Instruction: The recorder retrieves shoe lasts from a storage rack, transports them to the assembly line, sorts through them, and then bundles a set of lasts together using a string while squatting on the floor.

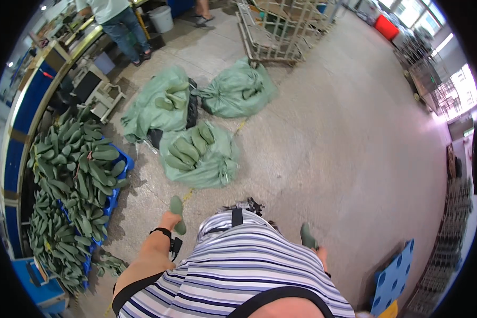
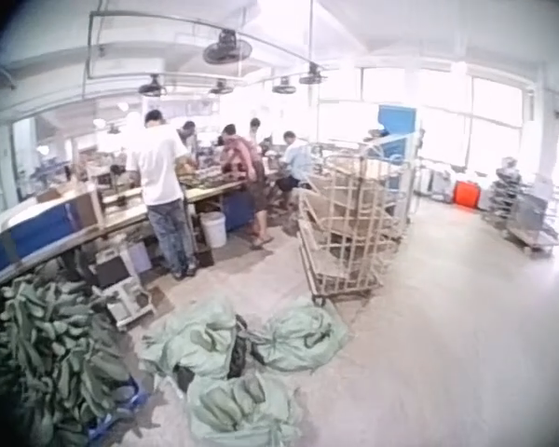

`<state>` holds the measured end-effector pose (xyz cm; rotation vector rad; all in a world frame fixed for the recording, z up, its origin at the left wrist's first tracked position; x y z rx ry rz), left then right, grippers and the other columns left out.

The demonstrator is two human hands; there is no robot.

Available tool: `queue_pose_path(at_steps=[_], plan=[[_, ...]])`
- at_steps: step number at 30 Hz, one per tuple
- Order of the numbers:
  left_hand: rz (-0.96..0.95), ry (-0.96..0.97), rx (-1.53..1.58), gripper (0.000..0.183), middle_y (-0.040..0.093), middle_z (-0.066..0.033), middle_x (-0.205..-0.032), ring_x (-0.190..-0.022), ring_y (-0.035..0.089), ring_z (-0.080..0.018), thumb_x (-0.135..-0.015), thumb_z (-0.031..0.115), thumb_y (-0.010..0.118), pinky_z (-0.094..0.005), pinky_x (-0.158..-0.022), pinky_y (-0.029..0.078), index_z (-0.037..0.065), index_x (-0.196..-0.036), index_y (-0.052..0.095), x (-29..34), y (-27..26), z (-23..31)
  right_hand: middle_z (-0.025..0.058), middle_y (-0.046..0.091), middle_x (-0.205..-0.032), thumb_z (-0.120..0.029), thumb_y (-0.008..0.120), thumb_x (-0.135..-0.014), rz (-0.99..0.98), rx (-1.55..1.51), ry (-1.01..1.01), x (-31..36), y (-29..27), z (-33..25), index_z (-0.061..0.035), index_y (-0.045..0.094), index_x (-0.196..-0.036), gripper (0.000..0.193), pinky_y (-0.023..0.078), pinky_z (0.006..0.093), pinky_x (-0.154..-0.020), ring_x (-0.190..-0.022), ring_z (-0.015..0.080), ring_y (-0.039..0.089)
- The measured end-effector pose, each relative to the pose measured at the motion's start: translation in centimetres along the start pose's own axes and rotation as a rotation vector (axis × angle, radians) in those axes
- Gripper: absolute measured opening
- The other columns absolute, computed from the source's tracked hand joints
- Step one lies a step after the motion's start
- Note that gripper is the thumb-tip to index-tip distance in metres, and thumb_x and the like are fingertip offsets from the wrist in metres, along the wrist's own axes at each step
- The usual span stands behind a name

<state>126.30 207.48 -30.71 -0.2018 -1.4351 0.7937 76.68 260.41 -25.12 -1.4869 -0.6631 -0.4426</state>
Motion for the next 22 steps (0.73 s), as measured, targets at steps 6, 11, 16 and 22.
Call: queue_pose_path(at_steps=[6,11,16,22], plan=[[0.058,0.080,0.056,0.043,0.065,-0.0258,-0.094,-0.095,0.063,-0.0369,-0.066,0.025,0.073,-0.0410,-0.078,0.050,-0.006,-0.094,0.066,0.2,-2.1,17.8,0.0299,0.063,-0.097,-0.028,0.067,-0.072,-0.165,0.062,0.115,-9.8,-2.9,1.6,0.0098,0.064,-0.092,0.043,0.050,0.0411,-0.082,-0.098,0.0406,0.061],[0.287,0.143,0.177,0.049,0.066,-0.0257,-0.094,-0.090,0.065,-0.0364,-0.066,0.029,0.075,-0.0420,-0.076,0.050,-0.008,-0.095,0.064,-6.9,0.4,22.4,0.0293,0.063,-0.097,-0.029,0.067,-0.072,-0.199,0.187,-0.125,-27.1,-10.5,-10.5,0.0096,0.064,-0.093,0.044,0.050,0.0410,-0.082,-0.098,0.0401,0.061],[0.293,0.013,0.187,0.045,0.068,-0.0190,-0.090,-0.085,0.066,-0.0333,-0.065,0.040,0.068,-0.0413,-0.074,0.051,0.003,-0.090,0.068,-6.0,4.4,24.6,0.0286,0.063,-0.097,-0.031,0.066,-0.071,-0.225,0.345,-0.323,-38.9,-20.5,-23.5,0.0092,0.064,-0.093,0.045,0.050,0.0410,-0.082,-0.098,0.0396,0.061],[0.141,-0.342,0.349,0.049,0.066,-0.0217,-0.099,-0.098,0.064,-0.0301,-0.063,0.036,0.075,-0.0386,-0.085,0.049,0.002,-0.098,0.068,-5.3,5.5,27.8,0.0267,0.063,-0.099,-0.034,0.066,-0.072,-0.212,0.438,-0.486,-50.1,-29.7,-44.5,0.0051,0.065,-0.097,0.046,0.051,0.0409,-0.083,-0.100,0.0363,0.061]])
Point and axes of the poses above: each hand's wrist, its own x-axis away from the middle knuckle, its own y-axis out of the palm, z = x × y, the point moved 8 cm from there along -x, towards the middle knuckle
